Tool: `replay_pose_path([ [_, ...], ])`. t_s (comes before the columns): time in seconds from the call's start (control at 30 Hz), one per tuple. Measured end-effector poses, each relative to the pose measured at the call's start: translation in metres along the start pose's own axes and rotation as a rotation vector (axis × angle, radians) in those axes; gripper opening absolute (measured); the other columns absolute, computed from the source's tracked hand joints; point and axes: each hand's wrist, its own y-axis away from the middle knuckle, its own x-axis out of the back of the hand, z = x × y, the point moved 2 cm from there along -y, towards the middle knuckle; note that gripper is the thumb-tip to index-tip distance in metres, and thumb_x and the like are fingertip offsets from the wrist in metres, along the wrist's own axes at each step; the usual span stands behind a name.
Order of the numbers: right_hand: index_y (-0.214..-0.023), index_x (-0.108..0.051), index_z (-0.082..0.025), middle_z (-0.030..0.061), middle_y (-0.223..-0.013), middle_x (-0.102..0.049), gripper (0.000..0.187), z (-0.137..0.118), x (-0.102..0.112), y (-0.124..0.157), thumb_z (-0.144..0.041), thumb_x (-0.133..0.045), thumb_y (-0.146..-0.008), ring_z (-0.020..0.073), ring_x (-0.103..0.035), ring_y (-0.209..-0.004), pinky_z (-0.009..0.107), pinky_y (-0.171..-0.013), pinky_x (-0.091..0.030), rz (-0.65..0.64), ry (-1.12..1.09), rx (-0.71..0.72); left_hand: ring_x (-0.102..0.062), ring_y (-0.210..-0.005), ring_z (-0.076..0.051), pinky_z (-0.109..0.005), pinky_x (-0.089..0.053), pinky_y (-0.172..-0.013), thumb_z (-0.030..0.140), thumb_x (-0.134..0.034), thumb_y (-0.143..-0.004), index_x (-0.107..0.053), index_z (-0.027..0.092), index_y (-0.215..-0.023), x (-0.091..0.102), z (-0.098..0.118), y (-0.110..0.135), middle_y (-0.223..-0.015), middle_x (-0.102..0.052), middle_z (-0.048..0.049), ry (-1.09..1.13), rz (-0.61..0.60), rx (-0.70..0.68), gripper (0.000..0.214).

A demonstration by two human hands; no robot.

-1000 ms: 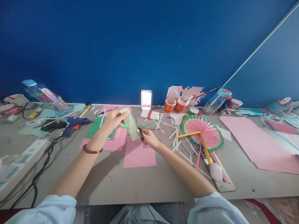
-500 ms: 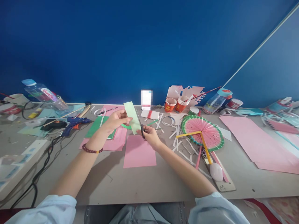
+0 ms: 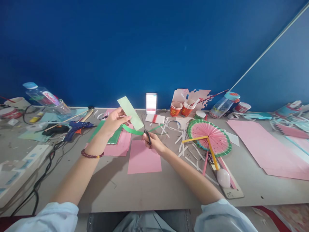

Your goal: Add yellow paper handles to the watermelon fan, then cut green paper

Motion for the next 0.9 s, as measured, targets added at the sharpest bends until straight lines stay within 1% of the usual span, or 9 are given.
replay_pose_path([
  [0.1,-0.079,-0.050,-0.018,-0.0076,-0.050,-0.033,0.046,0.000,0.001,0.002,-0.064,-0.052,-0.077,0.0075,-0.028,-0.045,0.022,-0.044,-0.015,-0.080,0.049,0.014,-0.064,-0.067,-0.014,-0.025,-0.052,-0.058,0.032,-0.070,-0.071,-0.058,0.015,-0.105,0.005,0.002,-0.001,-0.088,-0.066,-0.0061,-0.007,0.017,-0.003,0.040],
  [0.2,-0.079,-0.050,-0.018,-0.0069,-0.054,-0.034,0.046,0.001,0.001,0.003,-0.064,-0.051,-0.077,0.0076,-0.028,-0.047,0.022,-0.045,-0.017,-0.105,0.086,0.014,-0.064,-0.067,-0.015,-0.025,-0.051,-0.057,0.032,-0.071,-0.070,-0.057,0.015,-0.106,0.009,0.002,-0.003,-0.088,-0.066,-0.0065,-0.010,0.038,-0.015,0.042],
  [0.3,-0.078,-0.050,-0.018,-0.0055,-0.057,-0.036,0.046,0.002,0.003,0.004,-0.064,-0.052,-0.077,0.0078,-0.030,-0.049,0.022,-0.046,-0.019,-0.095,0.115,0.014,-0.064,-0.067,-0.015,-0.025,-0.051,-0.055,0.034,-0.072,-0.068,-0.058,0.015,-0.103,0.012,0.002,-0.003,-0.087,-0.067,-0.0060,-0.021,0.068,-0.016,0.042],
  [0.5,-0.078,-0.052,-0.017,-0.0047,-0.059,-0.038,0.047,0.002,0.002,0.005,-0.064,-0.054,-0.075,0.0081,-0.033,-0.051,0.022,-0.046,-0.022,-0.088,0.148,0.001,-0.065,-0.069,-0.016,-0.025,-0.051,-0.056,0.036,-0.071,-0.068,-0.058,0.016,-0.100,0.014,0.004,-0.003,-0.085,-0.067,-0.0050,-0.046,0.082,-0.017,0.040],
  [0.67,-0.078,-0.051,-0.017,-0.0056,-0.057,-0.038,0.045,0.000,0.000,0.005,-0.062,-0.056,-0.074,0.0079,-0.033,-0.050,0.021,-0.045,-0.023,-0.057,0.166,-0.033,-0.064,-0.067,-0.015,-0.024,-0.051,-0.055,0.031,-0.072,-0.068,-0.058,0.016,-0.100,0.014,0.001,-0.004,-0.083,-0.065,-0.0036,-0.037,0.058,-0.007,0.038],
  [0.9,-0.080,-0.052,-0.017,-0.0056,-0.056,-0.040,0.040,0.002,0.000,0.005,-0.057,-0.056,-0.076,0.0075,-0.032,-0.050,0.021,-0.045,-0.021,-0.049,0.163,-0.035,-0.063,-0.066,-0.014,-0.022,-0.050,-0.052,0.028,-0.073,-0.068,-0.059,0.015,-0.099,0.014,-0.001,-0.005,-0.081,-0.063,-0.0036,-0.036,0.041,0.005,0.036],
])
